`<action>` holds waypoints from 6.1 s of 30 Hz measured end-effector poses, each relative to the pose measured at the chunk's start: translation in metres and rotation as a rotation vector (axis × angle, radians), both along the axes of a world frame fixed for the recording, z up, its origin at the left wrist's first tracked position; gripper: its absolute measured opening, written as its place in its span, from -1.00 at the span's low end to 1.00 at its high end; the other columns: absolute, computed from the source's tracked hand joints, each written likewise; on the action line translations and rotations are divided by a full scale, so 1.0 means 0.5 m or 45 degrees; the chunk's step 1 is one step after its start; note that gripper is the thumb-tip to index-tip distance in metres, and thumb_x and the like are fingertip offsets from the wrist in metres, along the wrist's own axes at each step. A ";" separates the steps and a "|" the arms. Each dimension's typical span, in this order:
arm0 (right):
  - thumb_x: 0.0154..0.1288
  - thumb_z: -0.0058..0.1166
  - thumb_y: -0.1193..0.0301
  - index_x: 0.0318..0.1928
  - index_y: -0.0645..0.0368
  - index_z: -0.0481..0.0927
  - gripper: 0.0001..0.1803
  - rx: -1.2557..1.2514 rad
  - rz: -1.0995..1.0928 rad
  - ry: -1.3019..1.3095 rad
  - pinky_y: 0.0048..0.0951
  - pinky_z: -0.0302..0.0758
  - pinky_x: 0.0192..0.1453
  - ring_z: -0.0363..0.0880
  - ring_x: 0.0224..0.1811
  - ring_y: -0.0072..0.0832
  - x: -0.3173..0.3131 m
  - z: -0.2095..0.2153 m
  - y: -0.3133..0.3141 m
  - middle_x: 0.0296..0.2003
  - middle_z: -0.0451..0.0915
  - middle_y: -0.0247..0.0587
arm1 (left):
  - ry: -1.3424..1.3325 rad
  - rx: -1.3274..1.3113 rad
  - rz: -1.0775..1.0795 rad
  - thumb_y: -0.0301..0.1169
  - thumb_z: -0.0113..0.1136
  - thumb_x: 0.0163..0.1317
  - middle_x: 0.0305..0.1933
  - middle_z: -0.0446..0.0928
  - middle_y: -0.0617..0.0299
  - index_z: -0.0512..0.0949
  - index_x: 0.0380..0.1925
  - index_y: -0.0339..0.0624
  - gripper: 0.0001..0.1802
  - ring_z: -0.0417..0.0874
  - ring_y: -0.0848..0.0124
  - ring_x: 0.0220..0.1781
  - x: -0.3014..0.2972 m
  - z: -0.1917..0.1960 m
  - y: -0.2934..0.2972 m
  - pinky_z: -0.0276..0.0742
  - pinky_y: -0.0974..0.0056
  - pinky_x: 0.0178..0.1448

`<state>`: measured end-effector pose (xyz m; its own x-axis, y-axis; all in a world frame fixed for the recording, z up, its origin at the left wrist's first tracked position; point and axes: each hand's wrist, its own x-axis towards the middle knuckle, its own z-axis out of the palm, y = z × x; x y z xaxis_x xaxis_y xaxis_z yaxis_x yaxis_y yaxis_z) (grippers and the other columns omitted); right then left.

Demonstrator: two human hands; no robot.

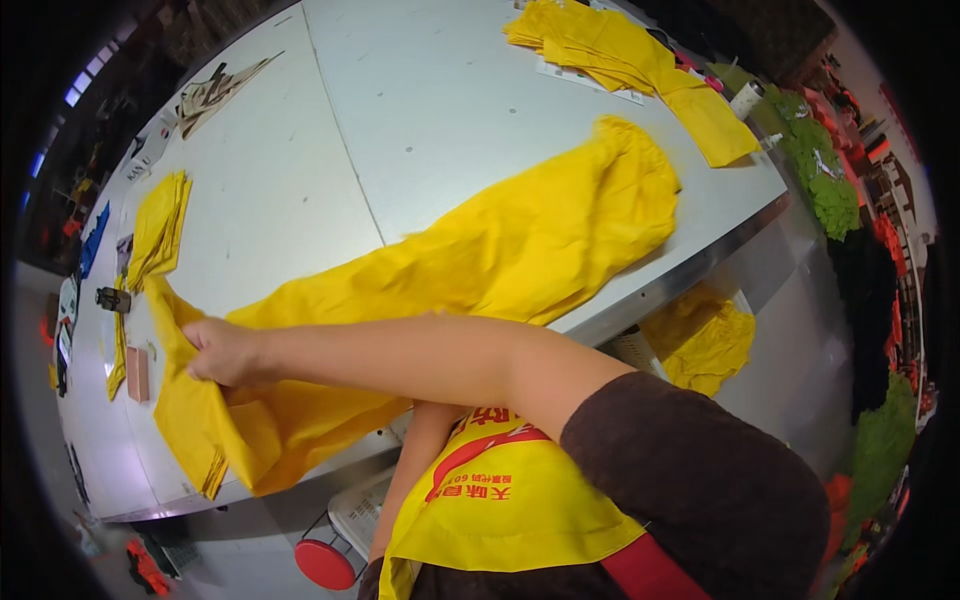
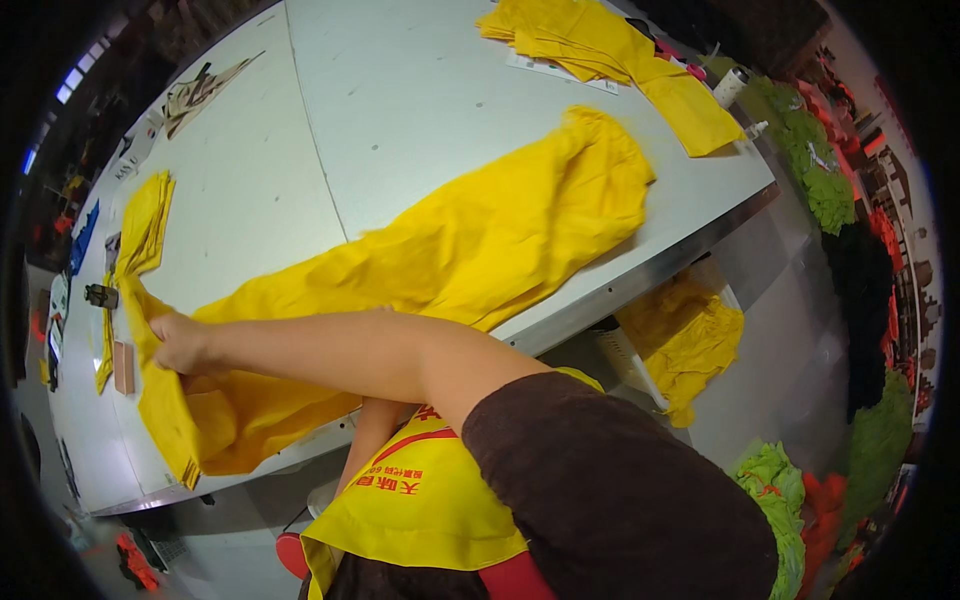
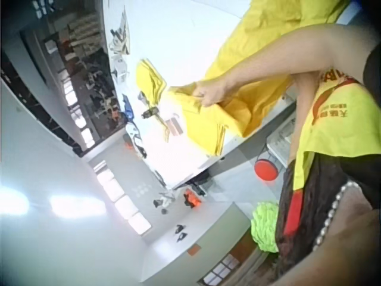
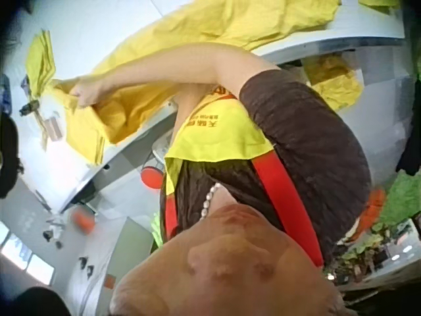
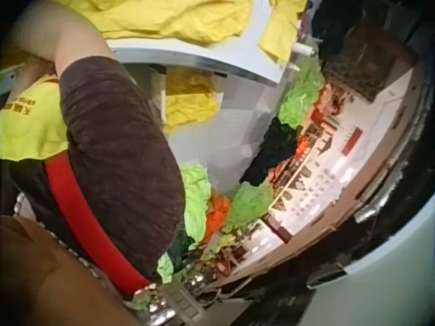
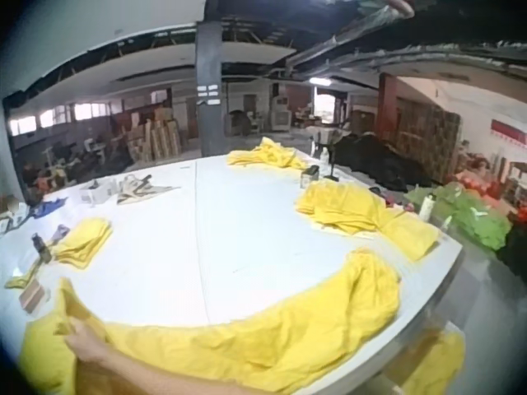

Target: The person folds a yellow raincoat on a white table. They smooth the fabric, fold the sleeves and body, then place the folded coat into a white plastic basket. The person repeats this process with another yellow raincoat.

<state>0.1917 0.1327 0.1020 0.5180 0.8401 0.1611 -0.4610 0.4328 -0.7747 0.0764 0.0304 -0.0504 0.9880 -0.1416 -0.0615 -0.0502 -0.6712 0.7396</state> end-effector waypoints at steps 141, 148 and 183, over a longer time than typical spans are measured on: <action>0.19 0.06 0.30 -0.17 0.35 0.47 -0.66 -1.734 -0.988 -0.727 -0.39 0.45 -0.19 0.54 -0.29 -0.34 0.381 -0.442 -1.058 -0.31 0.58 -0.04 | -0.239 0.351 -0.344 0.00 -0.03 0.20 0.18 0.34 -0.03 0.35 0.11 -0.12 -0.43 0.34 0.07 0.19 0.194 -0.156 -0.303 0.19 0.12 0.27; 0.23 -0.02 0.23 -0.25 0.32 0.39 -0.66 -2.206 -0.975 -1.035 -0.18 0.41 -0.16 0.49 -0.22 0.00 0.370 -0.379 -1.007 -0.31 0.53 0.15 | -0.076 0.225 -0.344 -0.06 0.07 0.15 0.03 0.45 -0.07 0.43 0.02 -0.16 -0.47 0.42 0.06 0.10 0.174 -0.152 -0.284 0.26 0.12 0.21; 0.12 -0.13 -0.24 0.30 -0.03 0.17 -0.17 -2.218 -0.956 -1.615 0.36 -0.21 0.24 -0.16 0.42 -0.17 0.355 -0.454 -0.792 0.34 0.04 -0.12 | -0.116 0.900 0.773 0.21 0.09 0.01 0.39 -0.01 -0.06 0.11 0.29 -0.17 -0.04 -0.02 0.01 0.40 0.242 -0.138 0.029 0.07 -0.04 0.28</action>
